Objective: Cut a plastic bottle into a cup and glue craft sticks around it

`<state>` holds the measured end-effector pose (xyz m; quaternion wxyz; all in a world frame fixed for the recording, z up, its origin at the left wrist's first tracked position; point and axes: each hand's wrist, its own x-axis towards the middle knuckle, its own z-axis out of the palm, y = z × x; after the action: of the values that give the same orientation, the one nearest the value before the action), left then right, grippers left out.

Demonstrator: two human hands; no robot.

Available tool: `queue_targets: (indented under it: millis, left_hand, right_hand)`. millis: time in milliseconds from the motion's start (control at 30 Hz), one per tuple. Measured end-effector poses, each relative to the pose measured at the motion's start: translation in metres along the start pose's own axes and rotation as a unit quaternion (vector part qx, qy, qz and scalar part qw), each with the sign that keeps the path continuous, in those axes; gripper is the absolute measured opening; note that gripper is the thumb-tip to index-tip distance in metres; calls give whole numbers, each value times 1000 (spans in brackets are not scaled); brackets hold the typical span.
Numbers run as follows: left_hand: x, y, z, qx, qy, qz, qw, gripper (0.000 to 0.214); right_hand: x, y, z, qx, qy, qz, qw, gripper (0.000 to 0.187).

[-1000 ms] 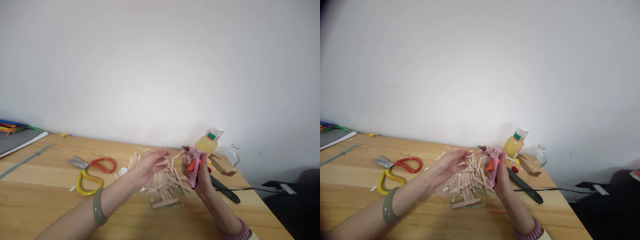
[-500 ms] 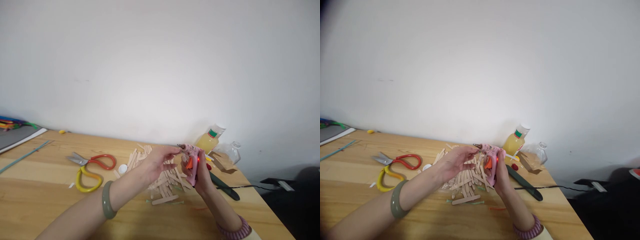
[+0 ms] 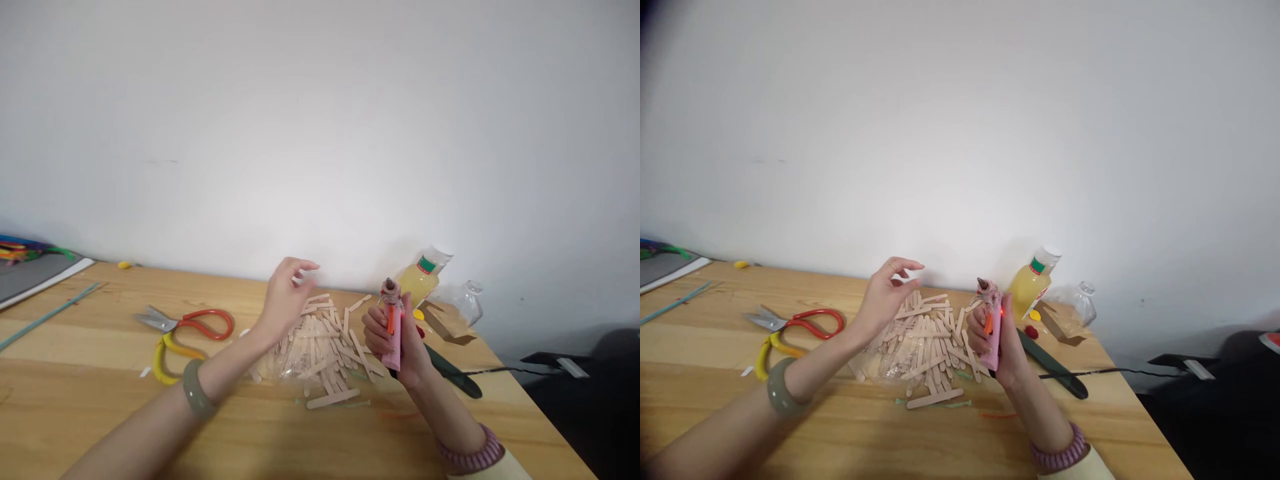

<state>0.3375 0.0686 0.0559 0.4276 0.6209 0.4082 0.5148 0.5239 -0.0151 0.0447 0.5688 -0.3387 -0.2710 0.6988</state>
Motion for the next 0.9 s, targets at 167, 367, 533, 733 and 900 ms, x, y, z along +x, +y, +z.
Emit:
queue_targets:
  millis: [167,367,533,733,900]
  left_hand:
    - [-30,32,39,-27,-73,34,996,3]
    - [-33,38,55,-38,-74,58,995,3]
    - [-28,38,52,-17,-74,0,997,8]
    - [-27,37,52,-63,-96,-51,992,9]
    - [-27,34,55,-66,-98,-43,992,10]
  right_hand:
    - [-1,0,2,-6,-4,18,1000,61]
    - [-1,1,0,-10,-16,21,1000,62]
    - [-2,2,2,-3,-5,21,1000,61]
    - [-1,1,2,-12,3,21,1000,61]
    - [-1,2,1,-4,1,17,1000,59]
